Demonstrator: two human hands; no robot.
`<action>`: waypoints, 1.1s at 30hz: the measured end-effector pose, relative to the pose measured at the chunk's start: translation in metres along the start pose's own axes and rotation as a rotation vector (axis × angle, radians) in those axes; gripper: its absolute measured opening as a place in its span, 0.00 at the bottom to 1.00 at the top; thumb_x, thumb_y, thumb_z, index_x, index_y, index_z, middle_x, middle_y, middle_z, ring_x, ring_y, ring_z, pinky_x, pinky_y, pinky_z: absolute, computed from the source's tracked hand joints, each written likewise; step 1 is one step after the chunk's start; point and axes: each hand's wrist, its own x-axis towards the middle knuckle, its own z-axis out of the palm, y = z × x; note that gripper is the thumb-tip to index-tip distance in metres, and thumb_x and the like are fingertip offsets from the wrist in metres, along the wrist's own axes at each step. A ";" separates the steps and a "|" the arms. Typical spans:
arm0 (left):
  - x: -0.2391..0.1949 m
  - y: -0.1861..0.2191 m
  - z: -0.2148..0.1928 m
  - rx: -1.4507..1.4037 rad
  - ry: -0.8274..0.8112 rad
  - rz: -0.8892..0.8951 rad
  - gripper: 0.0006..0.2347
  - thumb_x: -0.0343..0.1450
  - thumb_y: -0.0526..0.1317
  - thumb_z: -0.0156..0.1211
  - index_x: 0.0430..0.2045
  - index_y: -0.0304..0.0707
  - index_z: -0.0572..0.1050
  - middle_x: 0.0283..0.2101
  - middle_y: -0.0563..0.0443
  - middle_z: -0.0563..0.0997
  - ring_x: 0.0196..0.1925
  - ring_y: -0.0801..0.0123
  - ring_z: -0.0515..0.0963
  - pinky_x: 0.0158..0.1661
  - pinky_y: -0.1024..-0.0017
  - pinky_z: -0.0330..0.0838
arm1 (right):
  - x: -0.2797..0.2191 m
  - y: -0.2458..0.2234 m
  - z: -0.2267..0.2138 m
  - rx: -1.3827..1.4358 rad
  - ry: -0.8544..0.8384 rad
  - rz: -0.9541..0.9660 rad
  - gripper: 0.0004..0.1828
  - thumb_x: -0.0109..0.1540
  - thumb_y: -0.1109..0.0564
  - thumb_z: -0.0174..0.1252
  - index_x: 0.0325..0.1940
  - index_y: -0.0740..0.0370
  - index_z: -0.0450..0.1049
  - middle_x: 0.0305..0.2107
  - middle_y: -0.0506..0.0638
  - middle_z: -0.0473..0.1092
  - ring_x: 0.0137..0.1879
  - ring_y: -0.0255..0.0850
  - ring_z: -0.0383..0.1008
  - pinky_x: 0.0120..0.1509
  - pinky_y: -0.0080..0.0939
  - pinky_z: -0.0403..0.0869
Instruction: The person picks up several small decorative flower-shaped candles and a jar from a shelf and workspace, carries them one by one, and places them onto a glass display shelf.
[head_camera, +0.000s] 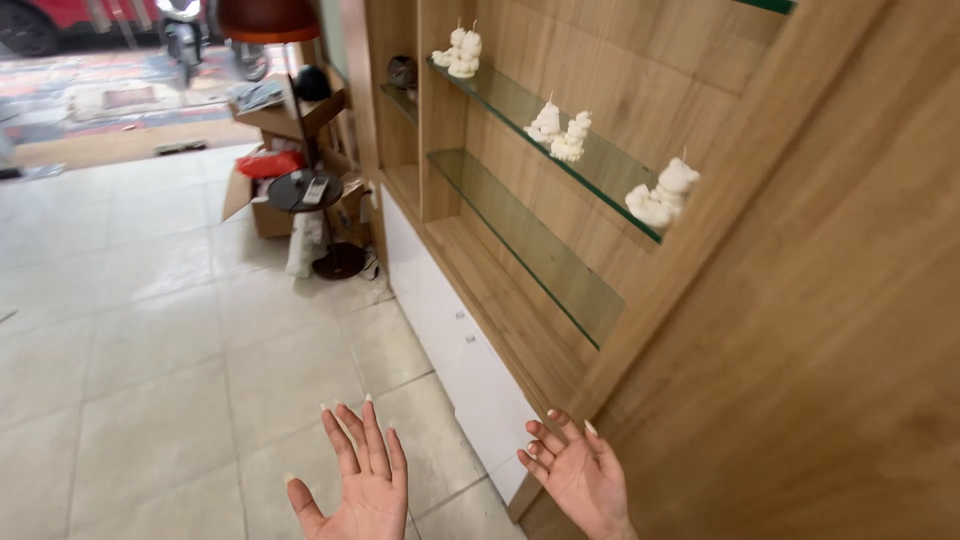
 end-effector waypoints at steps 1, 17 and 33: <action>0.024 0.010 -0.003 0.003 0.022 -0.022 0.29 0.71 0.52 0.63 0.68 0.46 0.67 0.71 0.53 0.68 0.78 0.61 0.55 0.73 0.53 0.45 | 0.017 0.004 -0.005 -0.038 0.003 -0.010 0.25 0.67 0.42 0.50 0.62 0.60 0.64 0.57 0.62 0.66 0.60 0.50 0.67 0.75 0.57 0.60; 0.349 0.006 -0.066 -0.250 0.251 -0.569 0.31 0.73 0.52 0.59 0.72 0.48 0.58 0.79 0.48 0.49 0.80 0.61 0.45 0.73 0.61 0.44 | 0.275 -0.010 0.019 -0.404 0.129 -0.436 0.29 0.67 0.43 0.53 0.65 0.64 0.61 0.59 0.68 0.67 0.62 0.53 0.69 0.73 0.53 0.64; 0.552 -0.041 -0.279 -0.223 -0.144 -1.062 0.23 0.82 0.56 0.40 0.76 0.76 0.50 0.81 0.55 0.47 0.81 0.68 0.47 0.74 0.68 0.49 | 0.346 -0.207 0.219 -1.865 0.300 -1.468 0.22 0.70 0.59 0.61 0.65 0.60 0.62 0.61 0.59 0.67 0.69 0.47 0.69 0.76 0.50 0.73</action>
